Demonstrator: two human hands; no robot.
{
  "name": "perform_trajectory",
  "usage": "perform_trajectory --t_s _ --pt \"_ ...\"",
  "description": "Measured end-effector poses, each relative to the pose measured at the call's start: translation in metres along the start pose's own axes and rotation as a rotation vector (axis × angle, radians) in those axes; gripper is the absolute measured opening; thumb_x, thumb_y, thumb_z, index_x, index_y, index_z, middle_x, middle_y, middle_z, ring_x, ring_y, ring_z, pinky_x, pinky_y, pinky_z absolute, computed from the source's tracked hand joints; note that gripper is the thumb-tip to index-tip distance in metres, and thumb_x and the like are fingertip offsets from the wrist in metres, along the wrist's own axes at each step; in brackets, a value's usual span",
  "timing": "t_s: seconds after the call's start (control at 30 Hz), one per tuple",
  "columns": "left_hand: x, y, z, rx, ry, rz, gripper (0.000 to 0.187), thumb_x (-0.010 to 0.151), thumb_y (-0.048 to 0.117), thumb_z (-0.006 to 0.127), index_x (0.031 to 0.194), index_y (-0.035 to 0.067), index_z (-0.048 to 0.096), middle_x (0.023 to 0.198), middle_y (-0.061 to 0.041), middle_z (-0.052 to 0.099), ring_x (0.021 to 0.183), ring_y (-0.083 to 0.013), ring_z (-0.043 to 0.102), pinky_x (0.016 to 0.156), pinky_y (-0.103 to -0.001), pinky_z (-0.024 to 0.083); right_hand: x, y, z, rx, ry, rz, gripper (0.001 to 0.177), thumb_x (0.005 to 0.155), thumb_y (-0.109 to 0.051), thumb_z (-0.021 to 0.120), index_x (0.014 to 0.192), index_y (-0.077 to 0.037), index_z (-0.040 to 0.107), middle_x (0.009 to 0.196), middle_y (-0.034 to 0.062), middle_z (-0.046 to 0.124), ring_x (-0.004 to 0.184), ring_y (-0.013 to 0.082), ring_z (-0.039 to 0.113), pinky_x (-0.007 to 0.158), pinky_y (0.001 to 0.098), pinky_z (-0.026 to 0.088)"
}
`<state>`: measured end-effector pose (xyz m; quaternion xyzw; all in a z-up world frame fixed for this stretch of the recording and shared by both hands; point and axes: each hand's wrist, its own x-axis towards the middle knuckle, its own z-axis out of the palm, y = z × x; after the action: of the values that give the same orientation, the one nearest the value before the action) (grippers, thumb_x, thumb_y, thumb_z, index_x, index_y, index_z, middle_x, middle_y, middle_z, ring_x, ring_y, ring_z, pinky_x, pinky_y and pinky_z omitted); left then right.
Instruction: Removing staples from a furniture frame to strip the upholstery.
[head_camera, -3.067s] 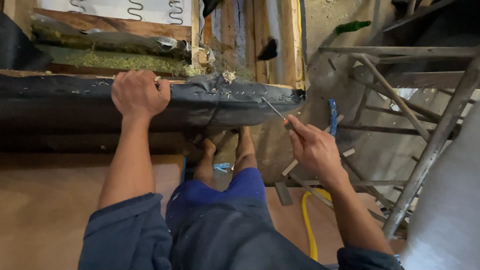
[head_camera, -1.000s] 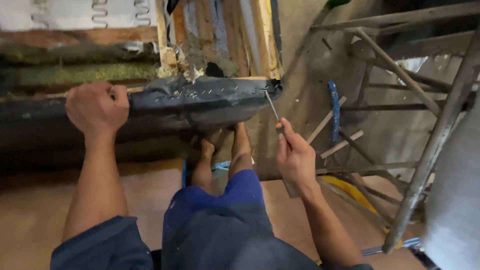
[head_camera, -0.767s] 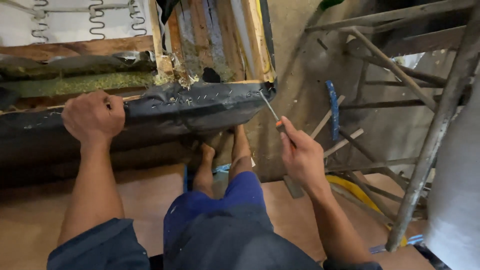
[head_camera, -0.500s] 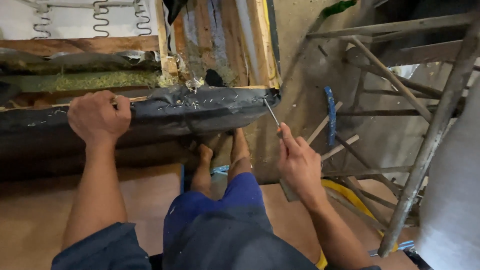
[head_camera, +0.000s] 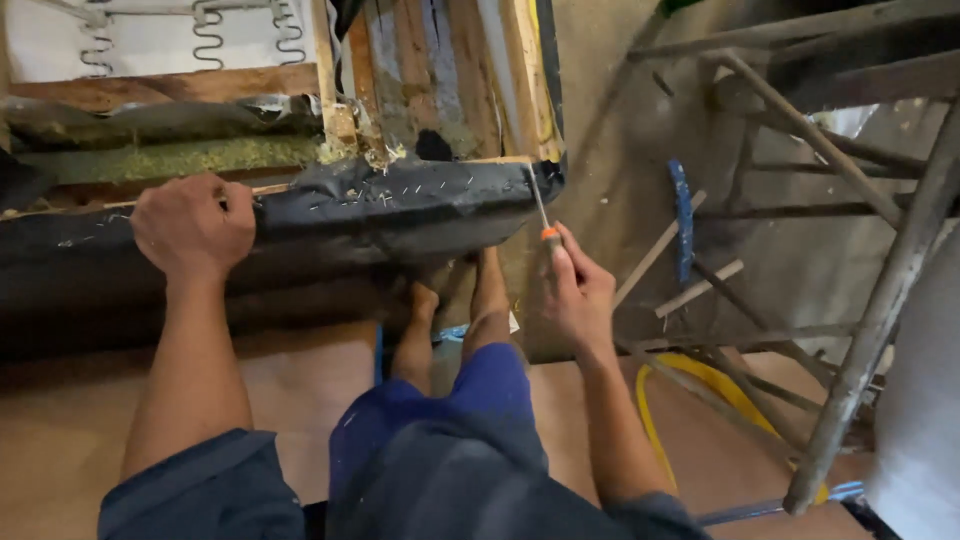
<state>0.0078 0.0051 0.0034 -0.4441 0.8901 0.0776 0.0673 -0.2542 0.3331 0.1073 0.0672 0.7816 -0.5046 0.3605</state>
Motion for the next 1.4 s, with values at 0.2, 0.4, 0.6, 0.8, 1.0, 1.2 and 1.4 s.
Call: perform_trajectory --t_s 0.2,0.4,0.6,0.8,1.0,1.2,1.4 --pt "0.002 0.0 0.0 0.023 0.038 -0.01 0.048 0.106 0.037 0.05 0.066 0.011 0.059 0.058 -0.005 0.048 0.049 -0.0266 0.041 0.056 -0.04 0.039 -0.023 -0.018 -0.025 -0.649 0.021 -0.351 0.038 0.099 -0.023 0.056 0.134 -0.011 0.064 0.107 0.0046 0.066 0.096 0.0122 0.06 0.082 0.0235 0.047" --pt "0.004 -0.003 0.004 0.069 0.015 0.02 0.043 0.106 0.038 0.053 0.076 0.013 0.071 0.061 -0.005 0.058 0.049 -0.0282 0.049 0.068 -0.042 0.05 -0.027 -0.046 -0.021 -1.061 0.037 -0.215 0.043 0.099 -0.034 0.049 0.14 -0.026 0.06 0.074 0.0072 0.056 0.071 0.0274 0.058 0.066 0.0419 0.045" --pt "0.003 0.0 -0.004 0.049 0.07 0.039 0.042 0.102 0.037 0.05 0.075 0.01 0.069 0.065 -0.008 0.061 0.053 -0.0321 0.053 0.06 -0.042 0.043 -0.026 -0.046 -0.022 -1.183 0.02 -0.234 0.043 0.101 -0.032 0.044 0.141 -0.028 0.058 0.079 0.006 0.058 0.075 0.031 0.061 0.065 0.0468 0.047" --pt "0.001 -0.003 0.004 0.038 0.14 0.052 0.04 0.102 0.037 0.053 0.077 0.011 0.072 0.064 -0.009 0.061 0.052 -0.0331 0.054 0.058 -0.042 0.044 -0.025 -0.007 -0.009 -1.084 0.135 -0.337 0.042 0.1 -0.029 0.048 0.141 -0.024 0.058 0.078 0.0076 0.057 0.067 0.033 0.059 0.06 0.0492 0.047" --pt "-0.001 0.003 -0.002 -0.021 0.14 0.026 0.043 0.102 0.029 0.057 0.063 0.01 0.054 0.054 -0.01 0.045 0.047 -0.0351 0.041 0.059 -0.044 0.041 -0.023 -0.036 0.001 -1.155 0.11 -0.325 0.037 0.1 -0.029 0.047 0.134 -0.022 0.059 0.087 0.0136 0.066 0.07 0.0414 0.062 0.057 0.0542 0.047" --pt "0.005 0.006 -0.009 0.008 0.018 -0.02 0.051 0.107 0.032 0.054 0.061 0.01 0.052 0.055 -0.011 0.046 0.048 -0.0351 0.045 0.06 -0.046 0.046 0.011 -0.02 -0.034 0.102 -0.165 0.406 0.033 0.101 -0.035 0.047 0.12 -0.014 0.063 0.067 0.0031 0.048 0.045 0.0068 0.03 0.036 0.0197 0.024" --pt "0.003 -0.005 0.006 -0.014 0.079 0.006 0.045 0.103 0.034 0.053 0.065 0.011 0.056 0.059 -0.009 0.051 0.052 -0.0341 0.047 0.055 -0.044 0.039 0.049 0.062 -0.065 0.818 -0.698 0.729 0.036 0.104 -0.045 0.042 0.134 -0.025 0.049 0.08 -0.0045 0.045 0.045 0.0024 0.034 0.029 0.0134 0.026"
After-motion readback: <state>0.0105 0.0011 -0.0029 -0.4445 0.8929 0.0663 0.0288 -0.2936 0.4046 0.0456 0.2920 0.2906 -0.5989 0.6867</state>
